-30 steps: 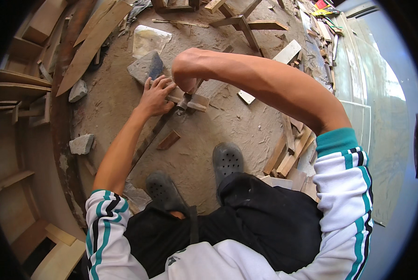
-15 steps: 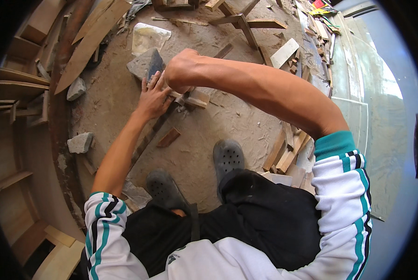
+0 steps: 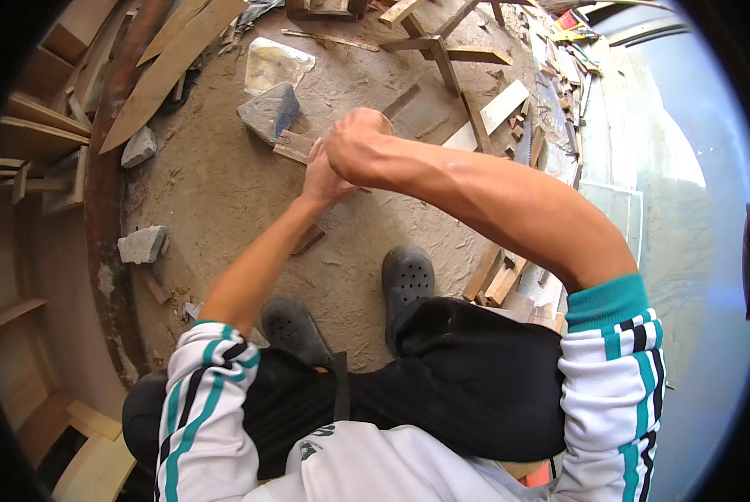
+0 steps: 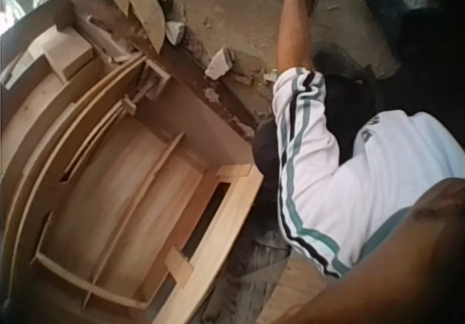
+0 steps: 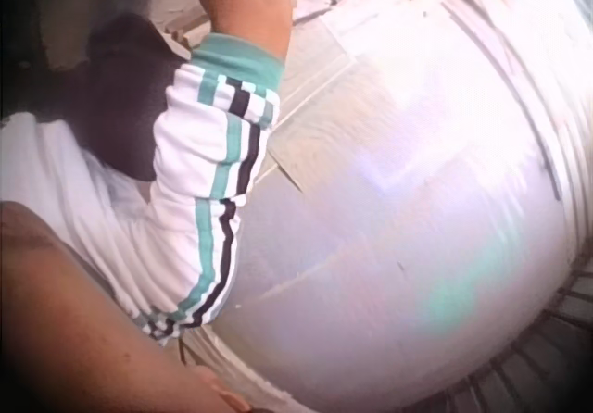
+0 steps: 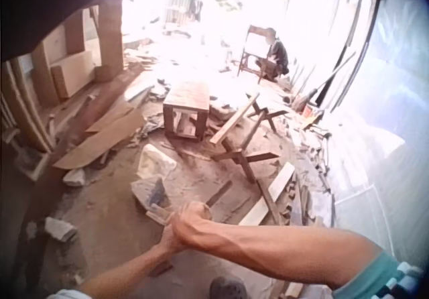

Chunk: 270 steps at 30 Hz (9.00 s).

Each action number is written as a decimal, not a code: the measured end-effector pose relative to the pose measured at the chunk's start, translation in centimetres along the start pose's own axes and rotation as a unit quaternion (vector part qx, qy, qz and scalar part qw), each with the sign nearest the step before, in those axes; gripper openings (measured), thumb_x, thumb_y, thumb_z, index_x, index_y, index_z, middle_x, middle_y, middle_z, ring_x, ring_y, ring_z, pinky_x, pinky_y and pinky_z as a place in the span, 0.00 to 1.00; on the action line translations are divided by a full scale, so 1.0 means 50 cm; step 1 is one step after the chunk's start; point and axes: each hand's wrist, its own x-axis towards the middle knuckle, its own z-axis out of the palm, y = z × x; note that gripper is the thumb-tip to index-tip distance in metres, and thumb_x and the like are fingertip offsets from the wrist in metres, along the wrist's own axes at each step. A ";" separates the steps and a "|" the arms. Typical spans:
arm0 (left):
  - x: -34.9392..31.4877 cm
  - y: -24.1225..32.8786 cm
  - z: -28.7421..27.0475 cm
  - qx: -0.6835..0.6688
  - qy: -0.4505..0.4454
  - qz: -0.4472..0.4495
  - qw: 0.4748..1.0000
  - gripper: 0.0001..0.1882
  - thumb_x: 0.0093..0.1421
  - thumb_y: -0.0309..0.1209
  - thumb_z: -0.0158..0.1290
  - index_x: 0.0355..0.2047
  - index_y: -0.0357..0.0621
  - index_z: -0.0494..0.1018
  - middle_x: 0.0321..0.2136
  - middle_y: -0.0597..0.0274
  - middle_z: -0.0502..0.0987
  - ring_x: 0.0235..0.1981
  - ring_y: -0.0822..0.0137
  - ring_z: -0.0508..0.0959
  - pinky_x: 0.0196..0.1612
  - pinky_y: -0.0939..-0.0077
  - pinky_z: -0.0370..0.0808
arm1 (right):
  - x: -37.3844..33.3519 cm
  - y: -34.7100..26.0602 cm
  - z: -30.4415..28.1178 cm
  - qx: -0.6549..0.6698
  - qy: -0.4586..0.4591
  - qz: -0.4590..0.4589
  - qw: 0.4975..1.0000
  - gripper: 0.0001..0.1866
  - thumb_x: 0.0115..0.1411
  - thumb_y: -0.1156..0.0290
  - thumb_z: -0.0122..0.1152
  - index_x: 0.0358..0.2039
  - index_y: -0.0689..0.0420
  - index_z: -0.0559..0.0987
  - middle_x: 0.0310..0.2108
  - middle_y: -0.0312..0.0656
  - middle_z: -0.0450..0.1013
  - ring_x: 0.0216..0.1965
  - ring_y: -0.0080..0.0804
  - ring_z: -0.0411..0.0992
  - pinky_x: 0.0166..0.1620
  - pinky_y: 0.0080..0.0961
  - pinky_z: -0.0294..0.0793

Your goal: The person hammers a nail into a small wooden piece while sitting on the floor. They then pick up a long wooden stick and break it into smaller pieces by hand.

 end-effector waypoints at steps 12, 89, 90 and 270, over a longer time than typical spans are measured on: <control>0.002 -0.036 0.039 0.008 0.196 0.073 0.978 0.20 0.57 0.44 0.57 0.48 0.54 0.79 0.52 0.67 0.80 0.62 0.65 0.71 0.70 0.55 0.51 | -0.072 -0.017 -0.058 0.054 -0.027 0.006 0.998 0.15 0.61 0.63 0.61 0.47 0.52 0.85 0.47 0.38 0.82 0.48 0.36 0.81 0.36 0.46 0.82; 0.031 0.024 0.018 -0.202 0.214 -0.114 0.949 0.17 0.64 0.32 0.49 0.17 0.42 0.66 0.18 0.67 0.71 0.23 0.73 0.73 0.41 0.70 0.75 | -0.244 0.266 0.272 0.781 0.104 -0.064 0.613 0.21 0.54 0.73 0.62 0.47 0.66 0.70 0.21 0.46 0.74 0.17 0.30 0.73 0.19 0.30 0.73; 0.034 0.028 0.025 -0.214 0.206 -0.111 0.948 0.20 0.66 0.32 0.47 0.16 0.43 0.63 0.19 0.67 0.70 0.24 0.74 0.72 0.47 0.69 0.76 | -0.234 0.282 0.272 0.814 0.115 -0.045 0.567 0.20 0.55 0.74 0.61 0.47 0.67 0.69 0.21 0.43 0.72 0.16 0.27 0.72 0.17 0.28 0.72; 0.498 0.065 -0.087 0.216 -0.122 -0.453 0.856 0.23 0.56 0.44 0.56 0.34 0.32 0.81 0.25 0.51 0.83 0.27 0.58 0.85 0.35 0.65 0.81 | 0.028 0.775 0.449 0.883 0.193 0.075 0.421 0.20 0.63 0.49 0.67 0.32 0.52 0.73 0.20 0.24 0.64 0.15 0.10 0.58 0.17 0.12 0.56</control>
